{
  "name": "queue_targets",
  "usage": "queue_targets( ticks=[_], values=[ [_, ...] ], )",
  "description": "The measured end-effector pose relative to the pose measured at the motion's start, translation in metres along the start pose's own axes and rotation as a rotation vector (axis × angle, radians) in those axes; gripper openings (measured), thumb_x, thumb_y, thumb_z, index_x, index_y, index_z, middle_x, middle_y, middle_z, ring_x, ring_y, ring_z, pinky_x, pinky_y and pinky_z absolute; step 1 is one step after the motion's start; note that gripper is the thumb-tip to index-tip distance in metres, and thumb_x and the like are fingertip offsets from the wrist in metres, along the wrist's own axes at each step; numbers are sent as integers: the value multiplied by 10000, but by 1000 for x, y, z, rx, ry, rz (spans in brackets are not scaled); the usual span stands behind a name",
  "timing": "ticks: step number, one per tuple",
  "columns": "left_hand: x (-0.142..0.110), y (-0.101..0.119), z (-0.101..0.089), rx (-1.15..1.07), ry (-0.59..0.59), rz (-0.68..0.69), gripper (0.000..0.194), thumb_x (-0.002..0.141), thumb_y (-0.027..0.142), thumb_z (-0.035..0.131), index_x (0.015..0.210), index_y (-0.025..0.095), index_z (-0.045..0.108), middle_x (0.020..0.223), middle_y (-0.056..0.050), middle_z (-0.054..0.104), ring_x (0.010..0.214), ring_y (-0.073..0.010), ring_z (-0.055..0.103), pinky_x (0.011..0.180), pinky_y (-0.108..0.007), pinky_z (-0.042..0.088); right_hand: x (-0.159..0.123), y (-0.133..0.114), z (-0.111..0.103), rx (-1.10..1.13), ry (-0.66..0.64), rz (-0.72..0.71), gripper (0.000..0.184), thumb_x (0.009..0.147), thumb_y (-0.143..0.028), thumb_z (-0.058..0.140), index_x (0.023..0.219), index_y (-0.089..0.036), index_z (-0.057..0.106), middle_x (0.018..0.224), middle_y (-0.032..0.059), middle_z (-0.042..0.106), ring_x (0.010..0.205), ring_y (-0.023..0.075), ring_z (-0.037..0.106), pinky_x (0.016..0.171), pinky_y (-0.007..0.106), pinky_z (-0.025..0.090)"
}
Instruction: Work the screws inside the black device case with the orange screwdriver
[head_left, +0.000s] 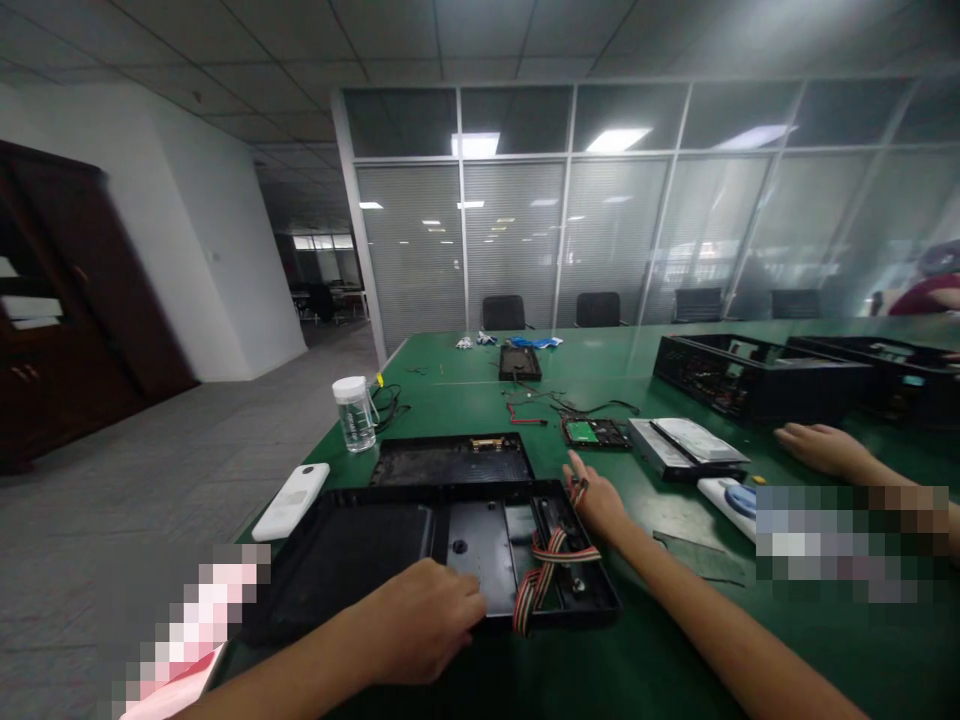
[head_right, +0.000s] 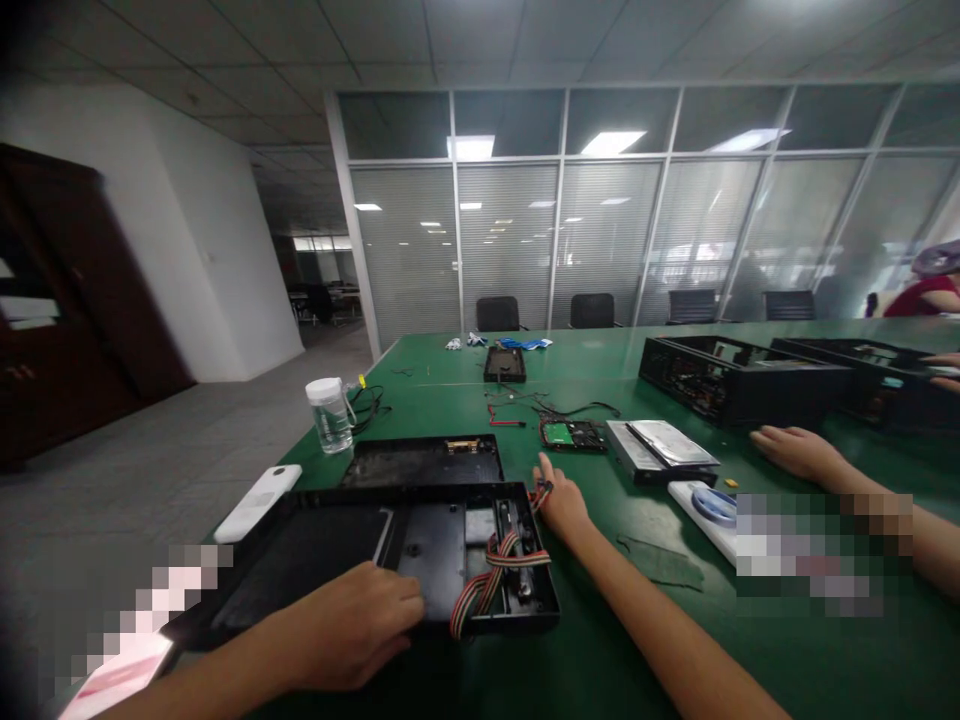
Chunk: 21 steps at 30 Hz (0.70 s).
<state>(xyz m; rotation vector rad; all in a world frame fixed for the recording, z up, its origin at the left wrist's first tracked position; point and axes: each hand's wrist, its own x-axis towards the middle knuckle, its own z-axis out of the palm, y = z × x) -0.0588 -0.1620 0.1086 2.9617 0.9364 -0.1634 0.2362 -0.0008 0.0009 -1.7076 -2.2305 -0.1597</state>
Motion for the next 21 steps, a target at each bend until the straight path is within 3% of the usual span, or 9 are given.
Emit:
queue_targets(
  ticks=[4, 8, 12, 15, 18, 21],
  values=[
    [6, -5, 20, -5, -44, -3, 106, 792, 216, 550, 892, 192, 523, 898, -51, 607, 782, -212, 612, 642, -305, 481, -7, 53, 1, -232, 66, 189, 263, 828, -77, 377, 961, -131, 597, 1364, 195, 365, 989, 277, 531, 728, 377, 443],
    [13, -11, 34, -10, -42, -37, 128, 777, 219, 562, 900, 191, 546, 903, -59, 615, 790, -214, 614, 656, -306, 486, -10, 75, -8, -109, 27, 212, 225, 822, -160, 452, 996, -152, 595, 1193, 156, 527, 968, 238, 552, 755, 312, 415],
    [25, -29, 33, -56, -88, -109, 205, 739, 362, 624, 860, 198, 596, 824, -51, 625, 743, -218, 613, 602, -282, 470, -5, 59, -14, 105, 9, 148, 230, 860, -267, 417, 977, -193, 600, 990, 81, 622, 913, 200, 571, 757, 274, 391],
    [47, -56, 27, -128, -78, -100, 294, 791, 482, 544, 875, 210, 615, 781, -33, 620, 692, -189, 604, 564, -252, 453, -4, 39, -11, 210, 21, 70, 240, 856, -261, 415, 997, -201, 599, 986, 66, 628, 919, 189, 564, 763, 261, 378],
    [76, -87, 31, -26, 121, -102, 175, 842, 320, 520, 921, 187, 602, 882, -52, 610, 811, -184, 591, 714, -261, 457, -6, 26, -4, 260, -7, 28, 239, 850, -261, 420, 979, -202, 613, 963, 59, 633, 910, 182, 559, 761, 254, 369],
    [100, -112, 47, 103, 176, -131, 103, 816, 190, 534, 881, 154, 606, 908, -77, 586, 829, -187, 577, 749, -264, 453, -8, 23, 2, 253, -55, 29, 227, 852, -278, 425, 917, -196, 626, 915, 55, 637, 875, 178, 560, 745, 253, 360]
  ],
)
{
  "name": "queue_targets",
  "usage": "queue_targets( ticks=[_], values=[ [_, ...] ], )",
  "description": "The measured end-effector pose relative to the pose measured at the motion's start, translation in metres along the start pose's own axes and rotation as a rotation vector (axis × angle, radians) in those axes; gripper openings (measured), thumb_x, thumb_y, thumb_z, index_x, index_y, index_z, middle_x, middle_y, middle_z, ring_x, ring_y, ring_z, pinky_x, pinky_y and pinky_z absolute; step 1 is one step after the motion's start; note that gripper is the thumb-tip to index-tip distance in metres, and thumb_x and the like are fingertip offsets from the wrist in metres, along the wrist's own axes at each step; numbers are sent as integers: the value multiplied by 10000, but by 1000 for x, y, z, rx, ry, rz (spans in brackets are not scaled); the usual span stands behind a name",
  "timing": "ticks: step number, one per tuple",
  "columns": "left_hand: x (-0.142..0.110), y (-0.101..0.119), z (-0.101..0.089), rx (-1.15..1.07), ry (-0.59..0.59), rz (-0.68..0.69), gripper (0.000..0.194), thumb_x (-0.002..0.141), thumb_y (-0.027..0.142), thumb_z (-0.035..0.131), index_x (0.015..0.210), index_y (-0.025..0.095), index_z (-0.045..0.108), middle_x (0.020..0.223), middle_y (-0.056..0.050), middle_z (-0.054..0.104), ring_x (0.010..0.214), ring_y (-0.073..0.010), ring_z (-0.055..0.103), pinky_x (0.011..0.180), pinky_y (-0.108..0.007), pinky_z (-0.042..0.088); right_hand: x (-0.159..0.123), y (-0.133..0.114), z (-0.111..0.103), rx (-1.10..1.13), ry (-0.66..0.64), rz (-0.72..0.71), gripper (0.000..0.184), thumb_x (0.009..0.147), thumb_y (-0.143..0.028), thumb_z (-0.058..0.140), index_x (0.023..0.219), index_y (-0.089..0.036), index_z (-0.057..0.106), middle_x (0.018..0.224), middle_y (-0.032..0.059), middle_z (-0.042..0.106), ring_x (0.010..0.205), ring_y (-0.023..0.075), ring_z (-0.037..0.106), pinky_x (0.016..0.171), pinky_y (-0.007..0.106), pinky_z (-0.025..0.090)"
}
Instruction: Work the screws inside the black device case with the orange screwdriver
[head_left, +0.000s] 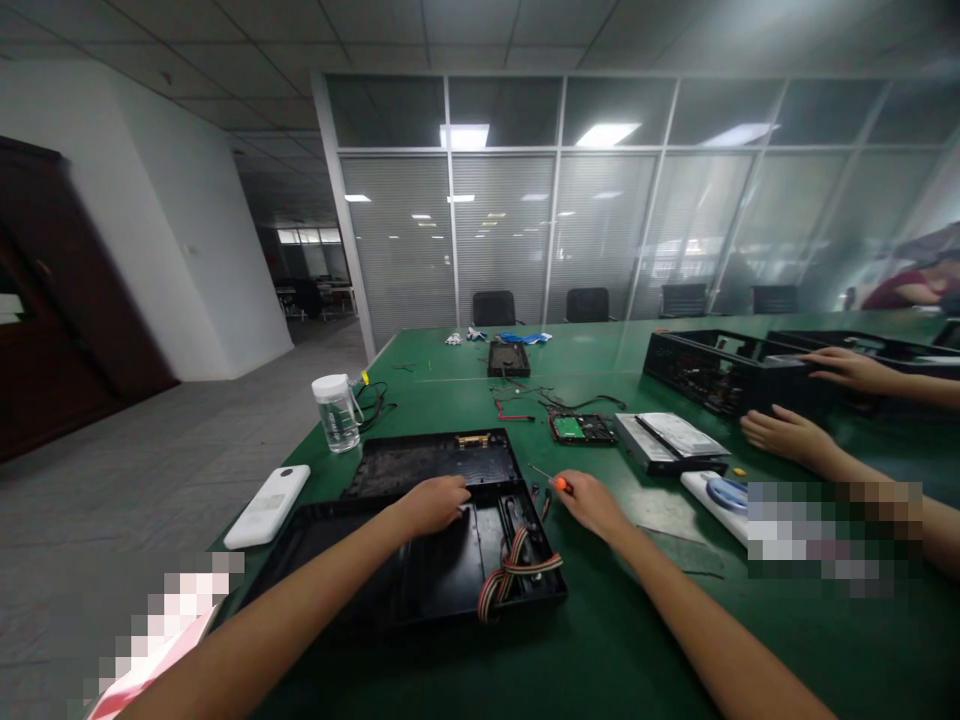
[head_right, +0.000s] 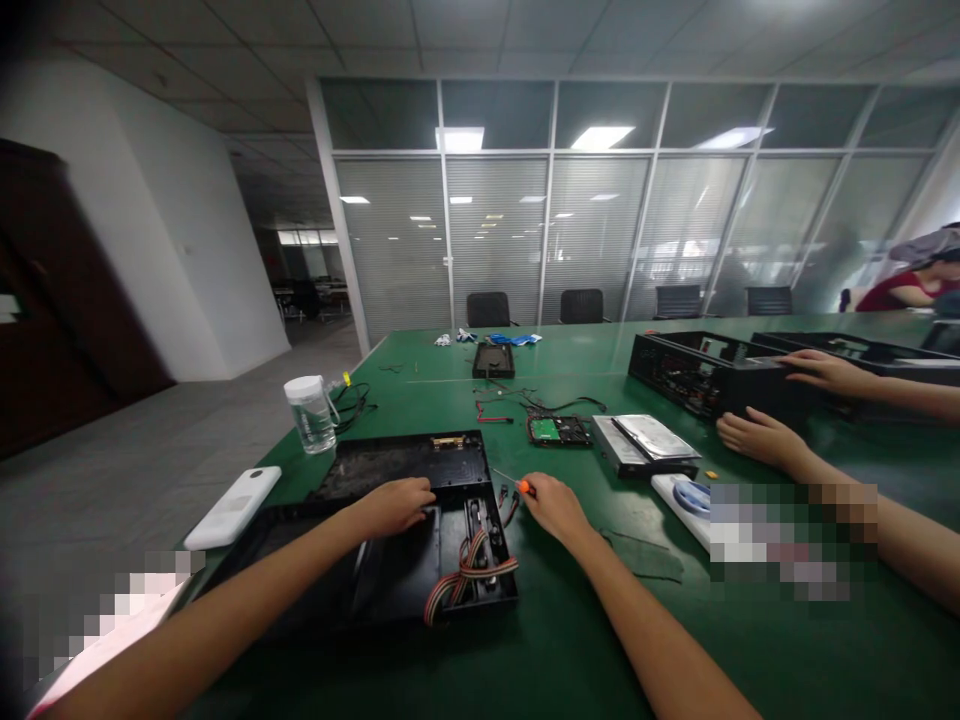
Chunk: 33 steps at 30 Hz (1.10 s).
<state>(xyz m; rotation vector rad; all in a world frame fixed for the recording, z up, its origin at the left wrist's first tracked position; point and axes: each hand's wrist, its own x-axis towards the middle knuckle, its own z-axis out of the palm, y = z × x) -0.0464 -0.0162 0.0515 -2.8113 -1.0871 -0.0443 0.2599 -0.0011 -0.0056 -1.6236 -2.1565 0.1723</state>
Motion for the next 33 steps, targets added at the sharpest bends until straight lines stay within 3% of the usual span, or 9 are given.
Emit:
queue_targets(
  ticks=[6, 10, 18, 26, 33],
  values=[
    [6, -8, 28, 175, 26, 19, 203, 826, 57, 417, 787, 135, 601, 843, -78, 558, 749, -172, 545, 640, -252, 457, -1, 4, 0, -11, -5, -19, 245, 868, -313, 407, 845, -196, 621, 851, 49, 636, 812, 170, 561, 702, 247, 351],
    [2, -13, 27, 208, 71, 12, 152, 821, 69, 459, 814, 146, 589, 879, -92, 537, 775, -180, 527, 608, -250, 444, 0, 4, -1, -4, 11, -39, 252, 868, -323, 400, 824, -198, 615, 823, 44, 633, 784, 168, 560, 685, 245, 348],
    [0, -33, 27, 181, 40, 227, 133, 847, 98, 447, 862, 176, 554, 877, -77, 540, 792, -174, 512, 611, -246, 423, 0, 7, -3, -15, 16, -34, 277, 870, -351, 392, 768, -204, 603, 781, 39, 631, 728, 162, 558, 660, 244, 342],
    [9, -19, 22, 137, 72, 120, 112, 881, 165, 380, 857, 160, 489, 762, -54, 569, 683, -168, 551, 621, -253, 431, 0, 0, -6, 2, 18, -58, 302, 878, -376, 365, 743, -207, 576, 755, 34, 619, 720, 167, 545, 652, 246, 334],
    [49, 4, 10, 21, 81, 123, 79, 798, 141, 472, 852, 166, 523, 753, -46, 592, 710, -178, 575, 659, -249, 434, -3, -7, -7, 60, 15, -94, 312, 877, -390, 370, 748, -199, 580, 749, 29, 613, 708, 161, 537, 648, 241, 333]
  ],
)
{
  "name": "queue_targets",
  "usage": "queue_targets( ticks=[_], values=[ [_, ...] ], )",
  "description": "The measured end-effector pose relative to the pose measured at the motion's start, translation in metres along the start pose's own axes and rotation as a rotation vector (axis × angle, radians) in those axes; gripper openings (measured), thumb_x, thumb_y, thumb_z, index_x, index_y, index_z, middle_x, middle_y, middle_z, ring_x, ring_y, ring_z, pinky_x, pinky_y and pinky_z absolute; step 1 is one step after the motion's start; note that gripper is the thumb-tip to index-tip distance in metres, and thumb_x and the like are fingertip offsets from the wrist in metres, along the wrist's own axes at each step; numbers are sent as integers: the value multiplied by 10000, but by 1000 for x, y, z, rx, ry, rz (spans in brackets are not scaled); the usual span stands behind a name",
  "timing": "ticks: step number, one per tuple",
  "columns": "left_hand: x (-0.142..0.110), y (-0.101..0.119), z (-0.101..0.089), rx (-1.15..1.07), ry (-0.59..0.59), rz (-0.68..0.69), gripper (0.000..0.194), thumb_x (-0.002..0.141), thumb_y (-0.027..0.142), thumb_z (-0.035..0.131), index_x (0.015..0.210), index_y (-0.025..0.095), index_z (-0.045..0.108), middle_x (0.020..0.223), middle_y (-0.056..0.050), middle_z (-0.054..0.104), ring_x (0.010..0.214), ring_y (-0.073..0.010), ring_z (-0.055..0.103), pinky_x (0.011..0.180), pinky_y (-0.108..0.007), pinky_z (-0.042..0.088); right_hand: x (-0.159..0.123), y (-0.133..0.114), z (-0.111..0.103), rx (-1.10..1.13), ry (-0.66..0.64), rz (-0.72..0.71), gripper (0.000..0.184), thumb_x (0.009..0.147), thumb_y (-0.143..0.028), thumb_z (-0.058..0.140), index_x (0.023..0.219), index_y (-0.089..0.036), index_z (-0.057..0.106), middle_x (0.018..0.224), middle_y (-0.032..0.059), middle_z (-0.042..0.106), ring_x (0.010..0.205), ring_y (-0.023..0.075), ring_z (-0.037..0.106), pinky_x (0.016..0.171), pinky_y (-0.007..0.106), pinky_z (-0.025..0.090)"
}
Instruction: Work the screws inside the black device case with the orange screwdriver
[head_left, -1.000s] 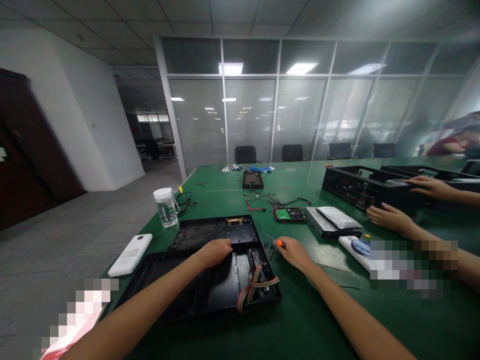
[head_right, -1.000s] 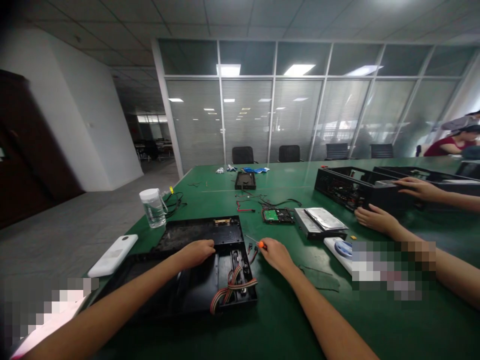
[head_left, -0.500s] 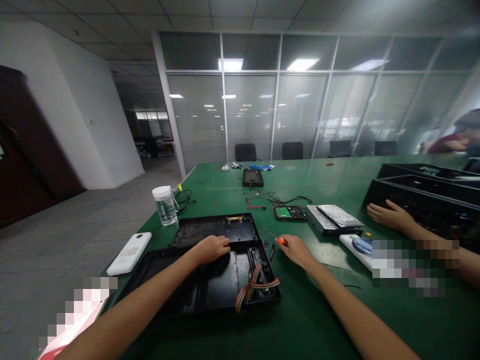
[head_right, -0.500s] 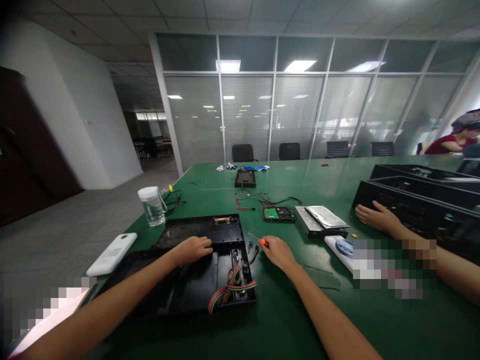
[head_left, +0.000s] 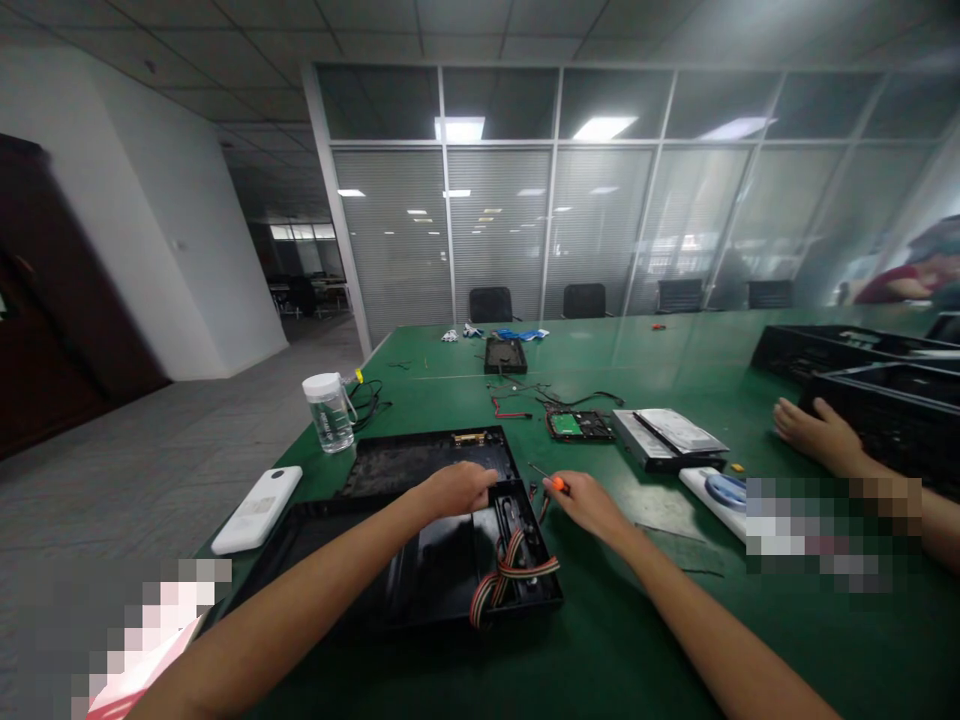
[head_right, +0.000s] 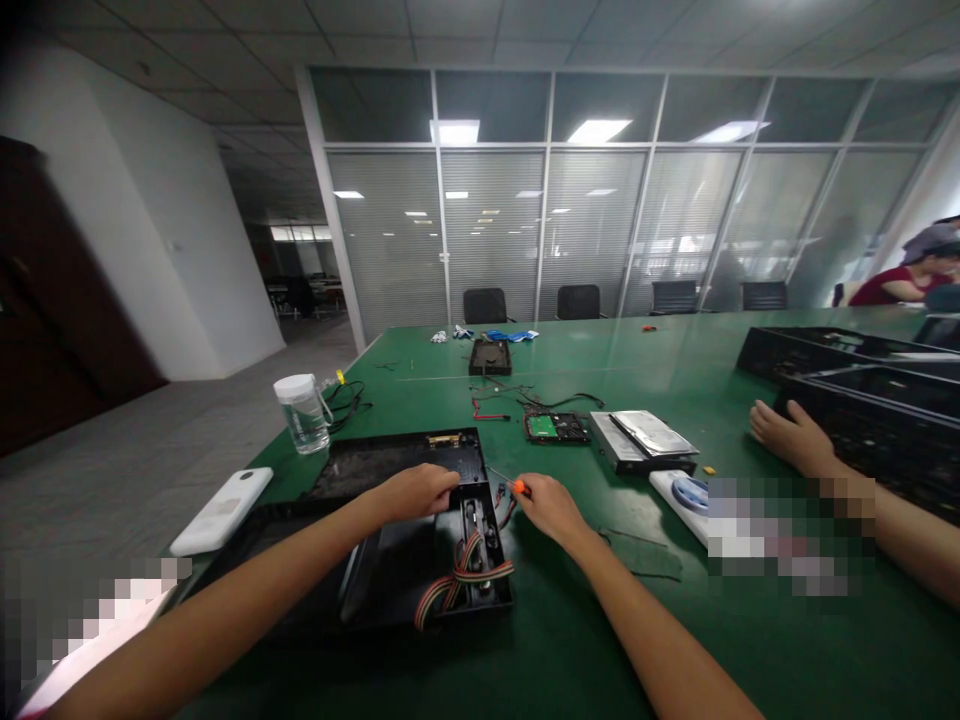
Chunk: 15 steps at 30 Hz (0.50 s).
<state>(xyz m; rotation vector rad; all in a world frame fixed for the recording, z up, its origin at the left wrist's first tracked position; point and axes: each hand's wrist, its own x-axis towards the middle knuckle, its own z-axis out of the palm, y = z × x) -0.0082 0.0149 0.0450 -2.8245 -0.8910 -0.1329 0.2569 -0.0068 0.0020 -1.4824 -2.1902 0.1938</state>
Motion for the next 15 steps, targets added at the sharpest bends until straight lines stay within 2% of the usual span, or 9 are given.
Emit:
queue_targets(
  ticks=[4, 7, 12, 15],
  values=[
    [20, 7, 7, -141, -17, 126, 148, 807, 97, 468, 842, 167, 592, 780, -43, 626, 750, -162, 584, 694, -225, 432, 1, 4, 1, -13, 1, 26, 325, 873, -398, 373, 729, -193, 580, 743, 36, 616, 700, 162, 532, 643, 240, 327],
    [23, 5, 16, -254, -5, 184, 207, 837, 85, 451, 867, 168, 638, 816, -44, 656, 786, -148, 599, 737, -209, 427, 3, 7, 2, -21, -8, 49, 332, 869, -402, 377, 707, -193, 577, 736, 41, 622, 684, 162, 531, 628, 240, 321],
    [14, 3, 32, -374, 142, 58, 229, 886, 184, 455, 1056, 168, 607, 963, -60, 668, 878, -158, 614, 801, -224, 425, 4, 10, 5, -13, -24, 24, 308, 863, -376, 384, 703, -199, 579, 714, 36, 615, 682, 164, 535, 635, 244, 326],
    [11, 5, 37, -432, 162, -10, 194, 876, 211, 489, 1005, 168, 627, 937, -44, 676, 851, -149, 624, 782, -208, 431, 4, 11, 6, -9, -10, 23, 298, 856, -369, 387, 700, -200, 577, 705, 34, 607, 671, 161, 529, 625, 243, 327]
  ],
)
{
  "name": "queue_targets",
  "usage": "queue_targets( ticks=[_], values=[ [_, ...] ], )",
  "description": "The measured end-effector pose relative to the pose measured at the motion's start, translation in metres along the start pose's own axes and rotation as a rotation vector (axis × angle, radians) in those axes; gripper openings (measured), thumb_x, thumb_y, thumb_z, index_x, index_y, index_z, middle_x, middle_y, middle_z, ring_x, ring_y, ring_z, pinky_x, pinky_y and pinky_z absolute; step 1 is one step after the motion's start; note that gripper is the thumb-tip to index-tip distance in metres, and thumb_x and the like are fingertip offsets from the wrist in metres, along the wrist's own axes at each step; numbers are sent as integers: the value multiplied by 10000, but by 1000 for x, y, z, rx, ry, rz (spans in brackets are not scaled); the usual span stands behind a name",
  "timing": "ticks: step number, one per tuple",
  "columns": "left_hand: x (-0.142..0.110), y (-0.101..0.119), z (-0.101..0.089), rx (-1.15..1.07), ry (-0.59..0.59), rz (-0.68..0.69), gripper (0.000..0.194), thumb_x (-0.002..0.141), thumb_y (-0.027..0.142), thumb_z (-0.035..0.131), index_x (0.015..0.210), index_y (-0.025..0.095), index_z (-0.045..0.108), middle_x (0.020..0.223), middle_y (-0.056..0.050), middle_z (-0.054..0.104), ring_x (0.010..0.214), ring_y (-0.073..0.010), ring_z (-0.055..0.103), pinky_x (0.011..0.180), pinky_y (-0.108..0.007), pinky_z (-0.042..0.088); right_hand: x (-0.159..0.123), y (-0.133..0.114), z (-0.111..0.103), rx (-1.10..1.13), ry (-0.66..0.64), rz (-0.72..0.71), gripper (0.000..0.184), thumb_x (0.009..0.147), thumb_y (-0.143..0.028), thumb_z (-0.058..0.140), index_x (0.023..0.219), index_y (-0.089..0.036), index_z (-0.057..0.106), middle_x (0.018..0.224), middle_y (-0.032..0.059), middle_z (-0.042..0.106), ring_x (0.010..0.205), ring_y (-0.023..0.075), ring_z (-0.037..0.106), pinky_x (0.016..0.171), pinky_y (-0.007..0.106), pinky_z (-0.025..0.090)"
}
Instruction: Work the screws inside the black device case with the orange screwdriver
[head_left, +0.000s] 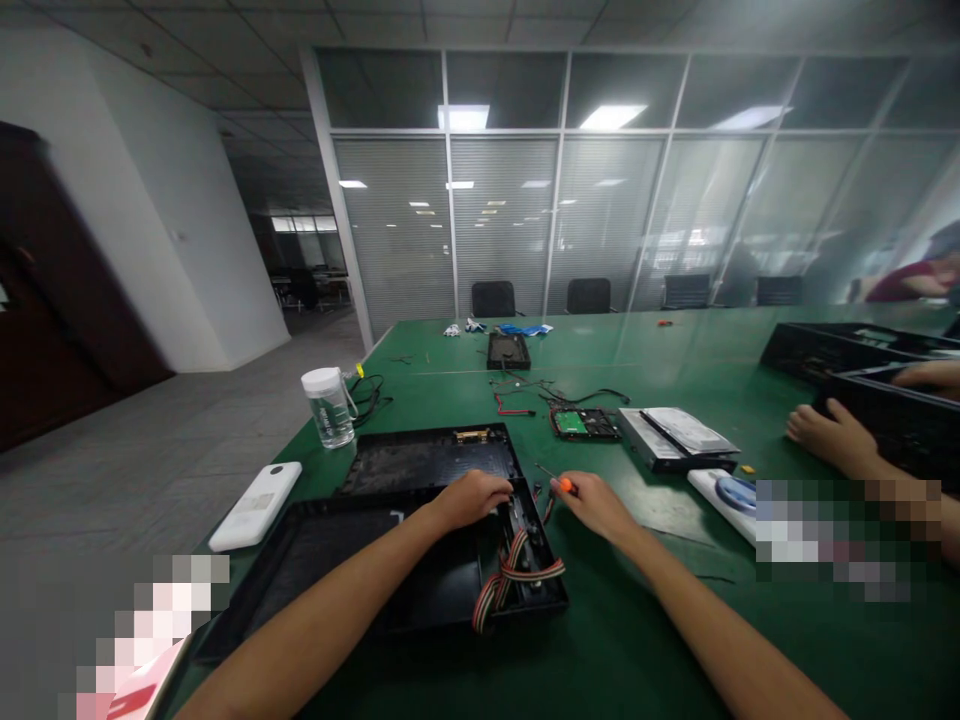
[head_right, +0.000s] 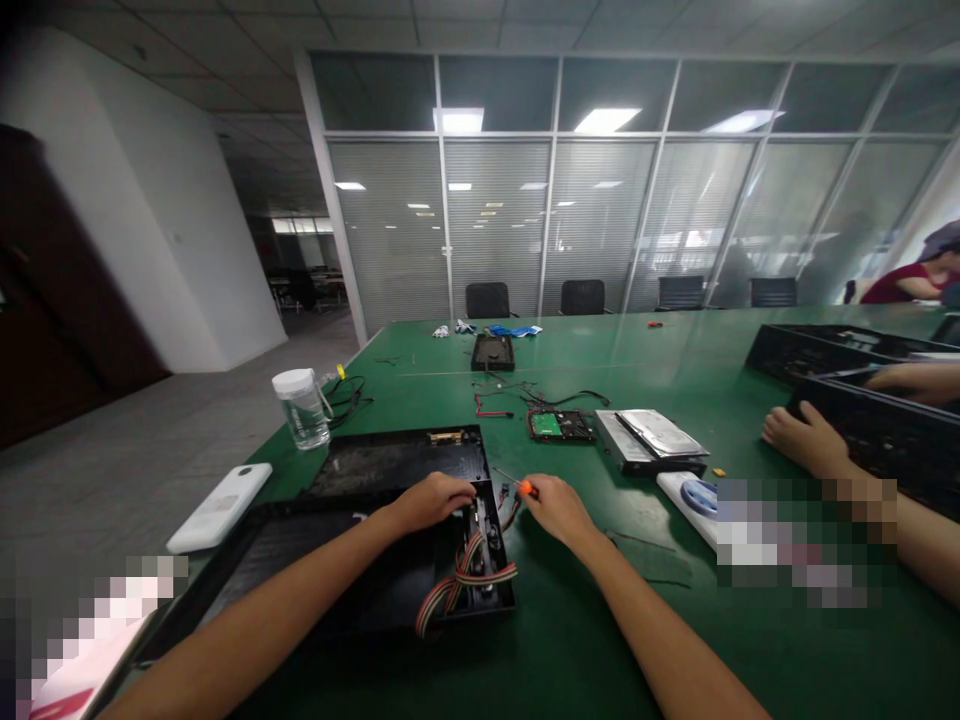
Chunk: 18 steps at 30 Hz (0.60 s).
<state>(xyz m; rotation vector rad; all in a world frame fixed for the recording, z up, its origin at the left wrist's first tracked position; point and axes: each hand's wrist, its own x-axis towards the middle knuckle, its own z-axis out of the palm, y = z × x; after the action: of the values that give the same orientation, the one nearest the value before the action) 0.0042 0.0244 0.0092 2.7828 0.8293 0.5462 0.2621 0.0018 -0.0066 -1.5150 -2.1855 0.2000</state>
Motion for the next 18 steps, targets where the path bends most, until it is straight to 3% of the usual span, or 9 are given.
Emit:
queue_targets(
  ticks=[7, 10, 13, 15, 18],
  values=[
    [1, -2, 8, -53, 55, 18, 186, 873, 204, 496, 938, 149, 662, 947, -55, 684, 887, -148, 623, 818, -214, 431, 1, 0, -4, 62, 38, 50, 319, 849, -405, 374, 669, -197, 534, 648, 18, 572, 626, 152, 519, 606, 244, 344],
    [0, -1, 7, -45, 42, 33, 199, 879, 197, 480, 948, 147, 660, 950, -62, 682, 889, -151, 619, 820, -222, 429, 2, 5, -7, 213, 56, 143, 204, 777, -401, 491, 798, -199, 514, 683, -1, 565, 625, 143, 525, 597, 244, 374],
    [0, 1, 3, -26, -1, 43, 198, 876, 196, 479, 906, 143, 667, 895, -66, 685, 848, -151, 618, 794, -221, 428, 3, 15, -15, 416, 47, 283, 261, 692, -310, 564, 897, -209, 438, 681, -47, 526, 536, 107, 495, 513, 221, 380],
    [0, 2, 2, -15, -23, 44, 198, 872, 198, 480, 863, 141, 669, 849, -67, 680, 820, -150, 614, 776, -221, 425, 4, 20, -25, 536, 94, 337, 251, 700, -302, 545, 889, -215, 404, 637, -78, 484, 443, 84, 447, 447, 207, 358],
    [1, 1, 1, -23, -21, 33, 148, 840, 179, 519, 862, 144, 661, 841, -58, 668, 806, -147, 602, 770, -223, 417, 5, 20, -44, 702, 242, 273, 254, 748, -398, 524, 880, -204, 428, 591, -72, 487, 404, 88, 445, 428, 216, 360]
  ],
)
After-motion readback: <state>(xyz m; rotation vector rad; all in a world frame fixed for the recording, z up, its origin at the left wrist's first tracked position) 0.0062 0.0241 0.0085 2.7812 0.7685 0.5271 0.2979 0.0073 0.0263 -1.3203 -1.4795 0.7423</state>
